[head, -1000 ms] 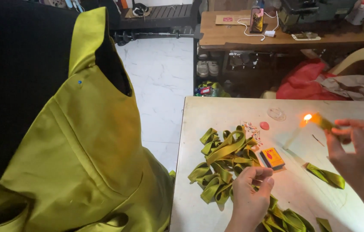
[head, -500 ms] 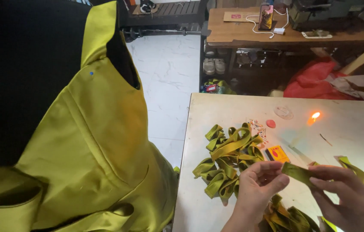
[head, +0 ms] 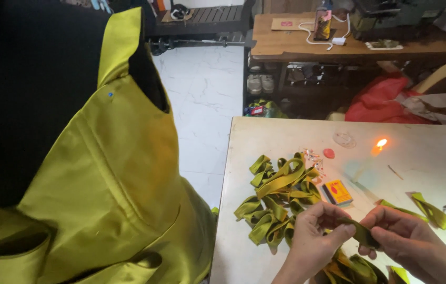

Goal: The person lights a candle using a match and then uses the flame to seal the cut edges of several green satin ribbons. The ribbons are held by hand and passed through the flame to prevent fraying.

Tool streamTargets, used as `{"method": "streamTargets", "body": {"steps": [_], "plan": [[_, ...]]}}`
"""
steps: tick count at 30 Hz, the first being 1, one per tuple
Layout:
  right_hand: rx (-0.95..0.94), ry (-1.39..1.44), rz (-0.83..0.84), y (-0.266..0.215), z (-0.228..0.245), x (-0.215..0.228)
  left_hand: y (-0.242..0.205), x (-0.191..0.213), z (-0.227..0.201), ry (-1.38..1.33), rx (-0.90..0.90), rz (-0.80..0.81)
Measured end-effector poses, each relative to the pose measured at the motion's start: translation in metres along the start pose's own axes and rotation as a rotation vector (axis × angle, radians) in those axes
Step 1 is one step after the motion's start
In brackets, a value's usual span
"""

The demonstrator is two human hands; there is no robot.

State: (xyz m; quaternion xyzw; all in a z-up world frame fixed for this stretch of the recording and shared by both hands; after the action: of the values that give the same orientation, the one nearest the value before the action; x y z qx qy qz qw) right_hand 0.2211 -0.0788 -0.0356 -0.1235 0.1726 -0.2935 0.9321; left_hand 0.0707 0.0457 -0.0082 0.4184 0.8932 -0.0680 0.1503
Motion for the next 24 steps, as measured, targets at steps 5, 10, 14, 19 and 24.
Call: {"method": "streamTargets", "body": {"steps": [5, 10, 14, 19, 24], "plan": [[0.748, -0.564, -0.324, -0.005, 0.077, 0.009, 0.000, 0.003, -0.012, 0.022, 0.090, -0.066], [1.262, -1.138, -0.513, -0.019, 0.116, -0.005, 0.010, 0.016, 0.012, -0.061, 0.139, -0.181], [1.201, -1.179, -0.678, -0.002, 0.115, 0.017, 0.010, 0.017, 0.013, -0.048, 0.152, -0.189], [1.312, -1.219, -0.625, -0.004, 0.118, 0.003, 0.011, 0.018, 0.016, -0.031, 0.154, -0.206], [1.388, -1.234, -0.523, -0.002, 0.124, 0.004, 0.007, 0.018, 0.006, -0.006, 0.177, -0.210]]}}
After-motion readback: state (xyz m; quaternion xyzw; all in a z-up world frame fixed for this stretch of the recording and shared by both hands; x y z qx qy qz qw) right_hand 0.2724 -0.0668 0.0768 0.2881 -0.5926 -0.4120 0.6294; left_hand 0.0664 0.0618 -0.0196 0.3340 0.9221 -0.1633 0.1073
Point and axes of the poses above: each hand's wrist, its own y-axis towards the middle knuckle, its own x-axis out of the back of the hand, z = x × y, the point moved 8 cm from there along y, towards the middle knuckle, and after that the axes turned 2 degrees about -z, right-handed, at the moved point
